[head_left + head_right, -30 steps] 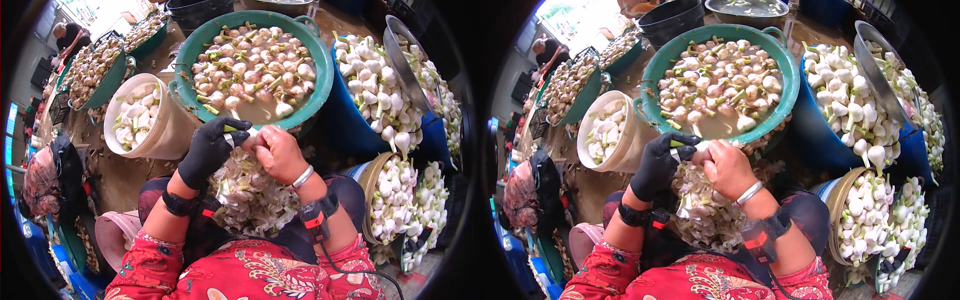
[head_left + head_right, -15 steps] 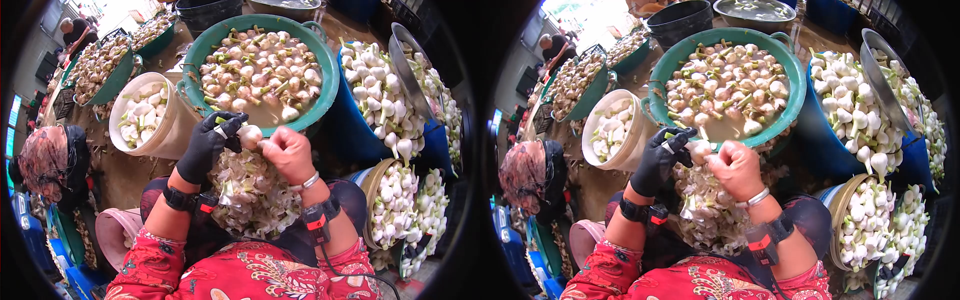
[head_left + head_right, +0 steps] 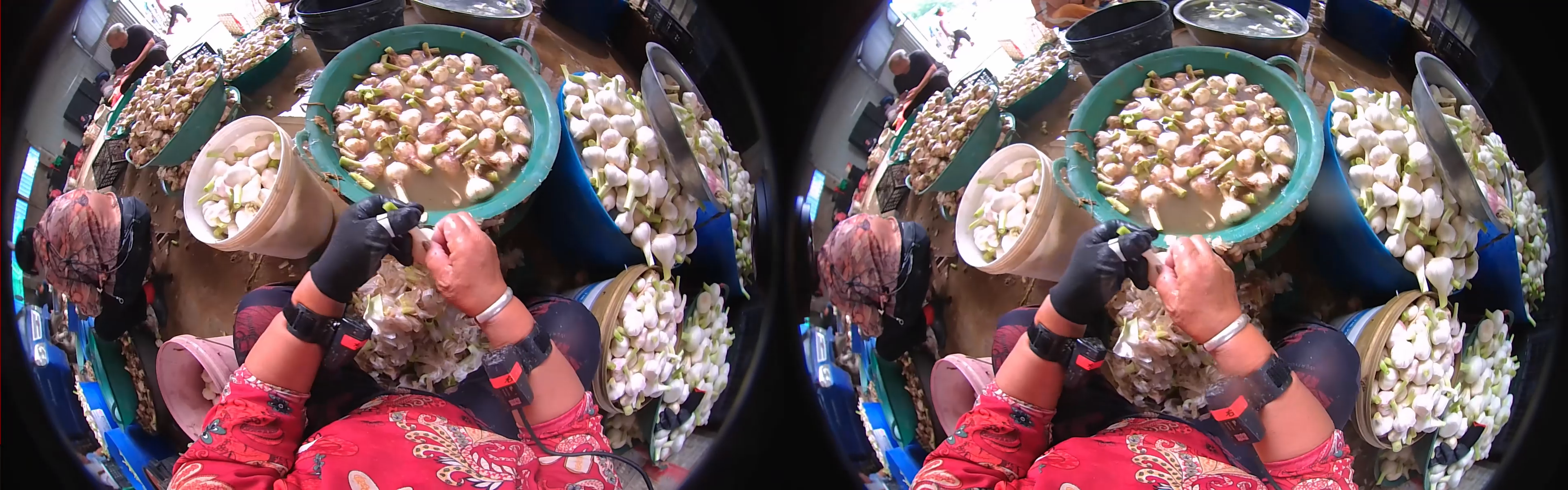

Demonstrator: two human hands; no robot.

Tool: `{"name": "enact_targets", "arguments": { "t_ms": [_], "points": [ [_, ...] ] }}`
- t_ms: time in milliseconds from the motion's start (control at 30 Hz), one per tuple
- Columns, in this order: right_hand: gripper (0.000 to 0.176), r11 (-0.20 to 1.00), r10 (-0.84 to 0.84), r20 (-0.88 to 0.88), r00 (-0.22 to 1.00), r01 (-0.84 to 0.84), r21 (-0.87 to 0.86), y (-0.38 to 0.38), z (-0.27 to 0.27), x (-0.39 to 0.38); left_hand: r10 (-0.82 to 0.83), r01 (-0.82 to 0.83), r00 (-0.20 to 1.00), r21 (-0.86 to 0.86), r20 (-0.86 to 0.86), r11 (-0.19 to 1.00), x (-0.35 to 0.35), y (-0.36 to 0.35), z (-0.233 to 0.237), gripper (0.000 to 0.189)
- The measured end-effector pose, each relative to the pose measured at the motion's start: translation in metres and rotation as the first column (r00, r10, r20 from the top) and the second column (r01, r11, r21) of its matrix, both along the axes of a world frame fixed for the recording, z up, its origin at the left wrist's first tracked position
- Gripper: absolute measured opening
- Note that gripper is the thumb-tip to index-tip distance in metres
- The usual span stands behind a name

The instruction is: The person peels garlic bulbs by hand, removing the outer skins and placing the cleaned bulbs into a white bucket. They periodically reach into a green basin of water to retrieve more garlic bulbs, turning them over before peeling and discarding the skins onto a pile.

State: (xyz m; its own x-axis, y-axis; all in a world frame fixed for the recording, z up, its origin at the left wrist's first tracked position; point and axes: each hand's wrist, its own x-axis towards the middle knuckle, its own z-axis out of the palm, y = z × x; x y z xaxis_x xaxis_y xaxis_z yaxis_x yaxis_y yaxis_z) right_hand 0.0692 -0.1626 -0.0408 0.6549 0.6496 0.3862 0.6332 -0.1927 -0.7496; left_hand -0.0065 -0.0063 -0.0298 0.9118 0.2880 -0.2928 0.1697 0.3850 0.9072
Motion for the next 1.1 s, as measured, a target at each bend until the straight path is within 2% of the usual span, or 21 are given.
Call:
{"name": "enact_targets", "arguments": {
  "t_ms": [33, 67, 100, 133, 167, 200, 267, 300, 333, 367, 467, 500, 567, 667, 800, 867, 900, 967, 1000, 1067, 1100],
  "points": [
    [0.007, 0.999, -0.034, -0.014, 0.999, 0.034, 0.015, -0.002, -0.001, 0.0, -0.079, 0.0, 0.983, 0.433, 0.165, 0.901, -0.001, 0.005, -0.01, 0.024],
    [0.007, 0.999, -0.031, -0.013, 0.999, 0.031, 0.019, -0.006, 0.001, 0.002, -0.221, -0.077, 0.937, 0.775, 0.272, 0.627, 0.001, 0.007, -0.008, 0.027],
    [0.007, 0.999, 0.036, -0.014, 0.999, -0.036, -0.027, -0.012, 0.004, 0.005, -0.008, -0.089, 0.974, 0.415, 0.225, 0.906, 0.002, 0.012, -0.003, 0.029],
    [0.008, 0.992, 0.102, -0.018, 0.995, -0.103, -0.074, -0.015, 0.007, 0.005, 0.163, -0.161, 0.983, -0.029, 0.085, 0.986, 0.003, 0.016, 0.003, 0.032],
    [0.008, 0.966, 0.229, -0.051, 0.972, -0.233, -0.11, -0.017, -0.002, 0.001, 0.133, -0.136, 0.99, 0.071, 0.044, 0.988, 0.003, 0.017, 0.013, 0.038],
    [0.007, 0.915, 0.353, -0.109, 0.929, -0.368, -0.168, -0.017, -0.013, -0.004, 0.135, -0.139, 0.989, 0.074, 0.051, 0.988, 0.003, 0.016, 0.013, 0.038],
    [0.006, 0.953, 0.265, -0.121, 0.957, -0.279, -0.122, -0.015, -0.032, -0.009, 0.095, -0.099, 0.995, 0.127, 0.042, 0.987, 0.0, 0.013, 0.007, 0.029],
    [0.005, 0.987, 0.124, -0.182, 0.975, -0.141, -0.082, -0.015, -0.02, -0.005, 0.129, -0.13, 0.99, 0.007, 0.064, 0.991, 0.004, 0.011, 0.0, 0.026],
    [0.005, 0.998, -0.012, -0.242, 0.97, -0.001, -0.055, -0.016, -0.005, 0.003, 0.126, -0.126, 0.99, -0.001, 0.063, 0.992, 0.003, 0.009, -0.004, 0.026],
    [0.008, 0.997, -0.069, -0.421, 0.904, 0.081, 0.01, -0.017, 0.005, 0.007, 0.099, -0.1, 0.993, 0.002, 0.057, 0.995, 0.003, 0.006, 0.0, 0.025],
    [0.015, 0.949, 0.094, -0.588, 0.804, 0.106, 0.296, -0.013, 0.0, 0.013, 0.032, -0.031, 0.999, -0.017, 0.039, 0.999, 0.003, 0.002, 0.0, 0.024],
    [0.015, 0.949, 0.085, -0.59, 0.803, 0.114, 0.292, -0.014, 0.004, 0.016, 0.028, -0.027, 0.998, -0.015, 0.051, 1.0, 0.003, -0.001, 0.003, 0.024],
    [0.018, 0.958, 0.239, -0.864, 0.444, 0.039, 0.285, -0.015, 0.012, 0.018, 0.03, -0.029, 0.998, -0.021, 0.055, 0.999, 0.003, -0.004, 0.005, 0.026],
    [0.017, 0.959, 0.25, -0.838, 0.486, -0.006, 0.283, -0.017, 0.005, 0.021, -0.052, 0.054, 0.995, -0.023, 0.081, 0.998, 0.001, -0.004, 0.014, 0.028],
    [0.01, 0.948, 0.312, -0.835, 0.453, -0.092, 0.304, -0.018, 0.002, 0.023, -0.088, 0.087, 0.995, 0.017, 0.057, 0.996, -0.002, -0.002, 0.011, 0.029],
    [0.005, 0.977, 0.21, -0.606, 0.767, -0.186, 0.103, -0.016, 0.002, 0.022, -0.065, 0.061, 0.994, 0.045, 0.093, 0.997, -0.002, -0.003, 0.009, 0.026],
    [0.005, 0.976, 0.213, -0.604, 0.768, -0.188, 0.105, -0.016, 0.001, 0.021, -0.063, 0.059, 0.994, 0.047, 0.094, 0.997, -0.003, -0.003, 0.009, 0.026],
    [0.007, 0.986, 0.167, -0.215, 0.962, -0.169, 0.011, -0.016, 0.0, 0.015, -0.015, 0.016, 0.999, -0.007, 0.043, 1.0, -0.004, -0.001, 0.009, 0.027],
    [0.012, 0.988, 0.133, -0.381, 0.915, -0.152, -0.021, -0.017, 0.009, 0.009, -0.011, 0.011, 0.999, -0.003, 0.048, 1.0, -0.005, 0.002, 0.007, 0.027],
    [0.008, 0.967, 0.189, -0.361, 0.913, -0.236, -0.091, -0.021, 0.003, 0.008, -0.073, 0.013, 0.976, 0.28, 0.205, 0.96, -0.007, 0.009, 0.001, 0.03],
    [0.007, 0.973, 0.172, -0.371, 0.913, -0.216, -0.081, -0.021, -0.002, 0.007, -0.12, 0.043, 0.97, 0.332, 0.213, 0.942, -0.008, 0.011, 0.0, 0.036]
  ]
}}
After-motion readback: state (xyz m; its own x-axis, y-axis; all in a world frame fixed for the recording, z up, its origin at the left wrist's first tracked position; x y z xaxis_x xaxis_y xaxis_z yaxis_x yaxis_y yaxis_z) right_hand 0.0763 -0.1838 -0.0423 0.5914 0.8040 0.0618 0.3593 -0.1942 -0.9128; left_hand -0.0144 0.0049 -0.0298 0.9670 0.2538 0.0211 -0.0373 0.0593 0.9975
